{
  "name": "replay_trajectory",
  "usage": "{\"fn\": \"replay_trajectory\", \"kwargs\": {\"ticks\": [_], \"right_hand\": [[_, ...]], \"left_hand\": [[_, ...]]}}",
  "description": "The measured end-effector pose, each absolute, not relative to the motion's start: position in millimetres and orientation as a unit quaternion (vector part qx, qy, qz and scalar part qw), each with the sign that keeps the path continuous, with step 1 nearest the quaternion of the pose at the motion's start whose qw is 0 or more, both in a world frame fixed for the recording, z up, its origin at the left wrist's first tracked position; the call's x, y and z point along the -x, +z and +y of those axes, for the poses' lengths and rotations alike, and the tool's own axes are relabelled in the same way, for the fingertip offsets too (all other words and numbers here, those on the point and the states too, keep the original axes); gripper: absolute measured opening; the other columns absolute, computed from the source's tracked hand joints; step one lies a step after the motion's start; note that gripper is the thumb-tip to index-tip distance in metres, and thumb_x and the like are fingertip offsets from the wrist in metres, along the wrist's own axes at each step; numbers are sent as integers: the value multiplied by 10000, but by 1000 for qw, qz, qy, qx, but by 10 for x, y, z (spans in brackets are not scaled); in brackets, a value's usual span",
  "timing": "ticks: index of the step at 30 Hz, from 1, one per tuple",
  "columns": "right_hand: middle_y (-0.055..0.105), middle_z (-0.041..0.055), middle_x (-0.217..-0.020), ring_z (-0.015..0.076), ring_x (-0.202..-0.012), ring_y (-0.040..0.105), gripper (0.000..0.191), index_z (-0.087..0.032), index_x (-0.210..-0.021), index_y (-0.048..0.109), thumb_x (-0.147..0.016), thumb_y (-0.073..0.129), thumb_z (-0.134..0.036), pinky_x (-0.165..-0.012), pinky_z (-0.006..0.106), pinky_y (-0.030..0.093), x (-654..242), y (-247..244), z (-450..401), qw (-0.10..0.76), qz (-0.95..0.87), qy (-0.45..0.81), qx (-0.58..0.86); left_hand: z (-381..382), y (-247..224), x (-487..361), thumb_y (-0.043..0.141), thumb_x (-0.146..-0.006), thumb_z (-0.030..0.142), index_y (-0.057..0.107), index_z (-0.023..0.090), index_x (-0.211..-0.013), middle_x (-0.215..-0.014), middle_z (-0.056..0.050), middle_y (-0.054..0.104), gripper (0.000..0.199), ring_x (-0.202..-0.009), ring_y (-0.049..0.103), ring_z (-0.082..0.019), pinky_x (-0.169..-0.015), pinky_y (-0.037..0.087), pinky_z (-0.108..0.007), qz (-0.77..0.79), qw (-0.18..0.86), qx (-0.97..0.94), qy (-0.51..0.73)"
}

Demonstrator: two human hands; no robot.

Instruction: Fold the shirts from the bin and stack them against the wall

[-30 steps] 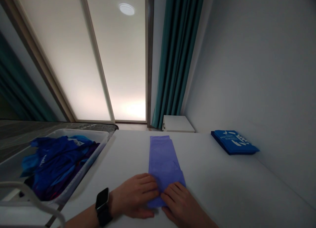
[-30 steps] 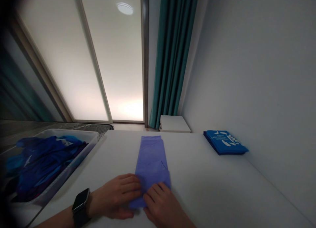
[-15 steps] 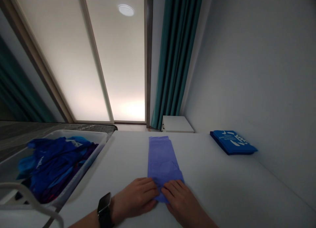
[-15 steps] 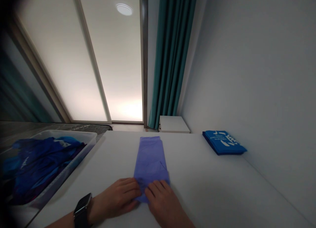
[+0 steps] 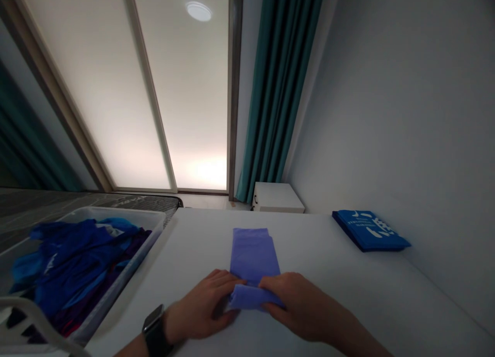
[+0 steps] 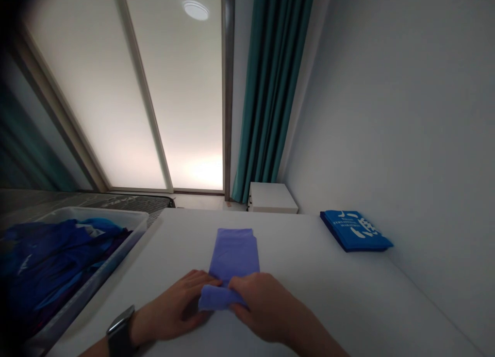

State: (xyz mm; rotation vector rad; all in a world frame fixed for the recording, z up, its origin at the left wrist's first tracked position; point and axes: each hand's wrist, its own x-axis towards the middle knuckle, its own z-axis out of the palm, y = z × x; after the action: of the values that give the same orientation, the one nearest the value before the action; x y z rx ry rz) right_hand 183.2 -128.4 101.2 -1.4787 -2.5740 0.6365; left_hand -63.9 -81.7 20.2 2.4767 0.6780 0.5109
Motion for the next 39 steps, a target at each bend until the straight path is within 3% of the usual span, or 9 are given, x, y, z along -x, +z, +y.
{"fn": "replay_trajectory", "kwargs": {"ticks": [4, 8, 11, 15, 21, 26, 30, 34, 39], "right_hand": [[694, 10, -875, 171, -762, 621, 133, -237, -964, 635, -890, 572, -328, -627, 244, 378, -1840, 1260, -1008, 18, -852, 238, 465], [699, 11, -921, 156, -766, 617, 195, -214, -986, 663, -883, 549, -334, -650, 239, 409, -1819, 1353, -447, -18, -857, 268, 439], [710, 51, -991, 182, -806, 633, 278, -183, -1032, 686, -867, 545, -358, -669, 255, 432, -1779, 1209, 34, -56, -850, 261, 454], [736, 58, -963, 185, -816, 652, 273, -171, -1009, 714, -857, 555, -333, -676, 247, 442, -1691, 805, 435, -110, -828, 235, 496], [713, 135, -1070, 251, -960, 668, 439, -165, -1068, 677, -989, 335, -427, -775, 316, 463, -1512, 381, 302, -66, -809, 140, 567], [729, 96, -971, 238, -899, 687, 410, -205, -1011, 644, -1016, 290, -411, -750, 303, 454, -1495, 266, -73, -43, -834, 75, 545], [724, 70, -935, 212, -872, 682, 384, -208, -973, 619, -1028, 280, -379, -743, 277, 436, -1622, 205, -192, -21, -834, 93, 543], [715, 64, -919, 191, -863, 673, 413, -193, -953, 606, -1041, 234, -349, -749, 256, 419, -1713, 198, -108, 4, -831, 124, 542], [714, 98, -963, 217, -912, 670, 372, -178, -992, 623, -1028, 299, -356, -753, 268, 415, -1660, 217, -19, -35, -824, 123, 552]], "left_hand": [[-854, 145, 637, 584, -846, 244, 619, 229, -1081, -1021, -56, 659, 238, -937, 589, -206, -859, 483, -324, 329, 315, -869, 196], [-771, -8, 629, 576, -848, 258, 634, 205, -988, -966, -64, 650, 161, -901, 575, -219, -834, 473, -346, 413, 322, -822, 223], [-707, -121, 608, 583, -829, 248, 580, 200, -1158, -927, -47, 647, 333, -863, 575, -205, -802, 469, -337, 462, 348, -779, 242], [-650, -209, 591, 554, -841, 257, 360, 180, -1405, -849, -23, 629, 602, -777, 567, -184, -724, 456, -304, 481, 356, -756, 264], [-628, -72, 574, 439, -926, 324, 515, 191, -1264, -762, -12, 602, 372, -676, 543, -166, -628, 408, -263, 486, 337, -761, 268], [-791, 98, 558, 525, -874, 299, 618, 241, -1117, -649, 39, 569, 267, -624, 525, -147, -605, 381, -233, 461, 362, -792, 171], [-899, 129, 545, 548, -858, 300, 621, 271, -1118, -694, 36, 607, 272, -677, 554, -149, -635, 399, -223, 443, 366, -804, 155], [-868, 130, 515, 502, -877, 272, 592, 227, -1084, -628, 59, 558, 230, -547, 533, -116, -559, 397, -200, 455, 411, -774, 160], [-841, 101, 487, 498, -873, 236, 573, 217, -1031, -657, 45, 581, 176, -566, 559, -116, -566, 396, -194, 470, 408, -770, 142]]}}
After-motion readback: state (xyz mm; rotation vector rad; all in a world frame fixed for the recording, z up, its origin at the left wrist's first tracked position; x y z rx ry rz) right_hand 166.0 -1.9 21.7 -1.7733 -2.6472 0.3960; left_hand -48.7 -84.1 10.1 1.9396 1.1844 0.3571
